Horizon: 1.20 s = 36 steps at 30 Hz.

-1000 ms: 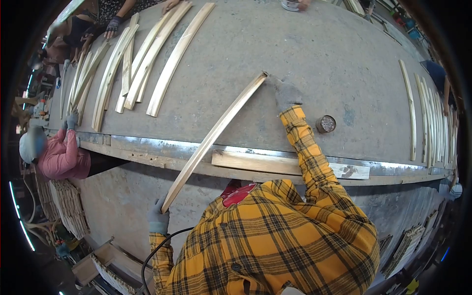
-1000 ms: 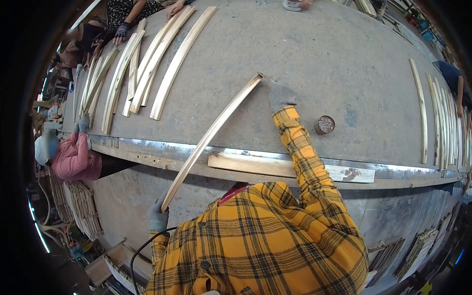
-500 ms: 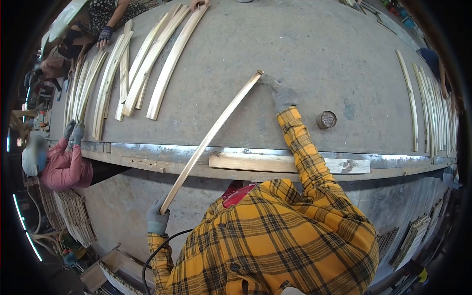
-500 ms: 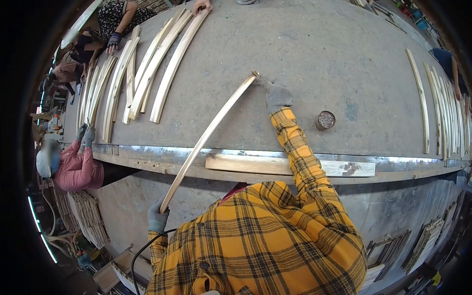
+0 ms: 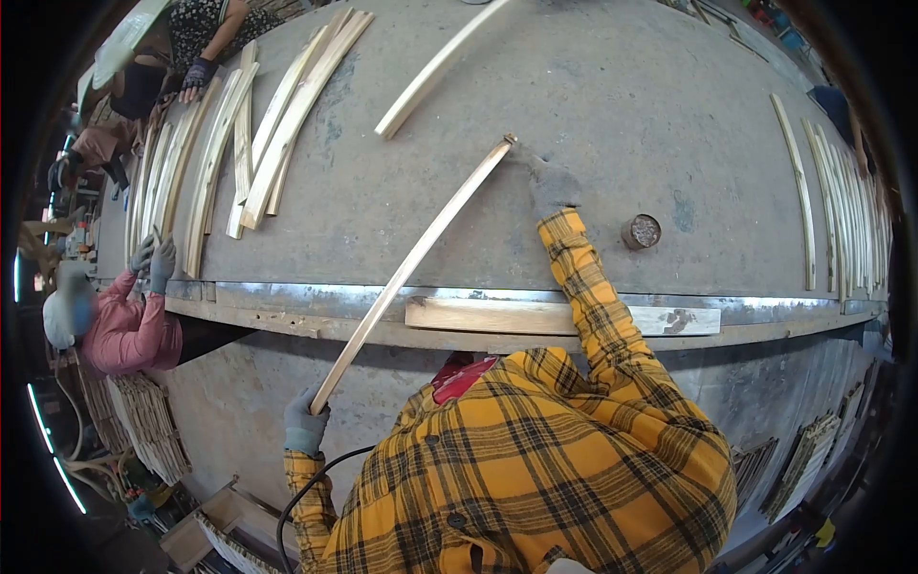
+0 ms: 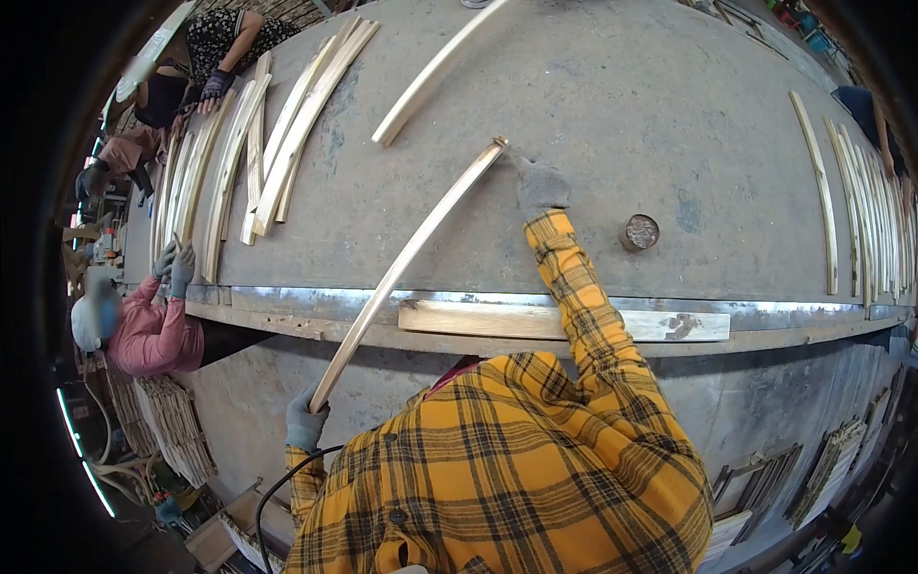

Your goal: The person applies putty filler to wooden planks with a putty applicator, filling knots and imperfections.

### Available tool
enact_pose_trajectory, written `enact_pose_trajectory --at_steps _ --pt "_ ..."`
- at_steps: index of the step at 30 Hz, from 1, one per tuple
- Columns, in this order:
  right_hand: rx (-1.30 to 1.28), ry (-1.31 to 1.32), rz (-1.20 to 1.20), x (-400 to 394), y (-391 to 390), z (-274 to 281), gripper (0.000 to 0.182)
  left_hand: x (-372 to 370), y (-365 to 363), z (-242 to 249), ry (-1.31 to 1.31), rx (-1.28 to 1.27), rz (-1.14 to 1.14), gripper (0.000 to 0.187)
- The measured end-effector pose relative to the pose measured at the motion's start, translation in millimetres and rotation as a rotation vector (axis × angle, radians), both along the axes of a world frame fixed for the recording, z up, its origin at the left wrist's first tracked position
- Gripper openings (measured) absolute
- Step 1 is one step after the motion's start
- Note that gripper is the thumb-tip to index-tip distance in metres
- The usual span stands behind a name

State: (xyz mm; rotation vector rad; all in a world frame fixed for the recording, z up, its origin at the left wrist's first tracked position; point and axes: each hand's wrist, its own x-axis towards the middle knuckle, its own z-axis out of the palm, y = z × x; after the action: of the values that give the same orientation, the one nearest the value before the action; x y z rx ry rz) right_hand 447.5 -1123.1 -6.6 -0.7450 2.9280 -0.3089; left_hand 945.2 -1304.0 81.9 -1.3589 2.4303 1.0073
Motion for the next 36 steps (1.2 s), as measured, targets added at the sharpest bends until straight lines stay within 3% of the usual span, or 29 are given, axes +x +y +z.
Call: enact_pose_trajectory --at_steps 5,10,12,14,15,16,17,19,22,26,30,34,36 --pt "-0.123 0.032 0.106 1.4 2.6 -3.5 0.029 -1.5 -1.4 -2.9 0.083 -0.035 -0.039 0.048" --pt "-0.093 -0.010 0.000 -13.0 1.6 15.1 0.026 -6.0 -4.3 -3.6 0.097 -0.045 -0.058 0.049" --pt "-0.130 0.038 0.021 -11.9 0.2 32.9 0.028 -14.8 -3.6 4.2 0.017 -0.203 -0.146 0.049" --pt "-0.045 -0.280 -0.013 -9.0 5.5 55.3 0.030 -34.1 0.6 16.8 0.006 -0.229 -0.146 0.050" --pt "-0.225 -0.254 0.085 -16.6 21.1 28.1 0.026 -37.0 2.2 23.0 -0.006 -0.248 -0.152 0.050" --pt "-0.410 -0.223 0.181 -26.1 35.9 2.3 0.027 -38.0 -0.2 20.6 0.122 -0.003 -0.058 0.050" --pt "-0.471 -0.208 0.114 -18.8 41.0 14.0 0.026 -37.7 -2.5 13.0 0.157 0.068 -0.102 0.046" --pt "-0.535 -0.191 0.055 -5.2 51.1 39.2 0.025 -72.5 2.5 31.3 0.040 0.637 0.193 0.041" --pt "-0.625 -0.349 -0.080 7.8 68.9 52.0 0.024 -102.9 1.4 24.9 0.195 0.953 0.090 0.042" --pt "-0.611 -0.481 -0.172 37.2 87.4 52.3 0.020 -128.8 1.2 9.2 0.181 1.192 0.076 0.054" --pt "-0.751 -0.637 -0.235 76.4 94.2 53.5 0.018 -153.6 13.0 -8.6 0.202 1.526 0.271 0.061" --pt "-0.785 -0.574 -0.208 97.9 99.1 31.2 0.018 -176.0 24.8 -24.5 0.194 1.741 0.299 0.064" --pt "-1.050 -0.742 -0.300 112.1 92.6 29.1 0.021 -194.1 35.5 -33.6 0.191 1.780 0.292 0.065"
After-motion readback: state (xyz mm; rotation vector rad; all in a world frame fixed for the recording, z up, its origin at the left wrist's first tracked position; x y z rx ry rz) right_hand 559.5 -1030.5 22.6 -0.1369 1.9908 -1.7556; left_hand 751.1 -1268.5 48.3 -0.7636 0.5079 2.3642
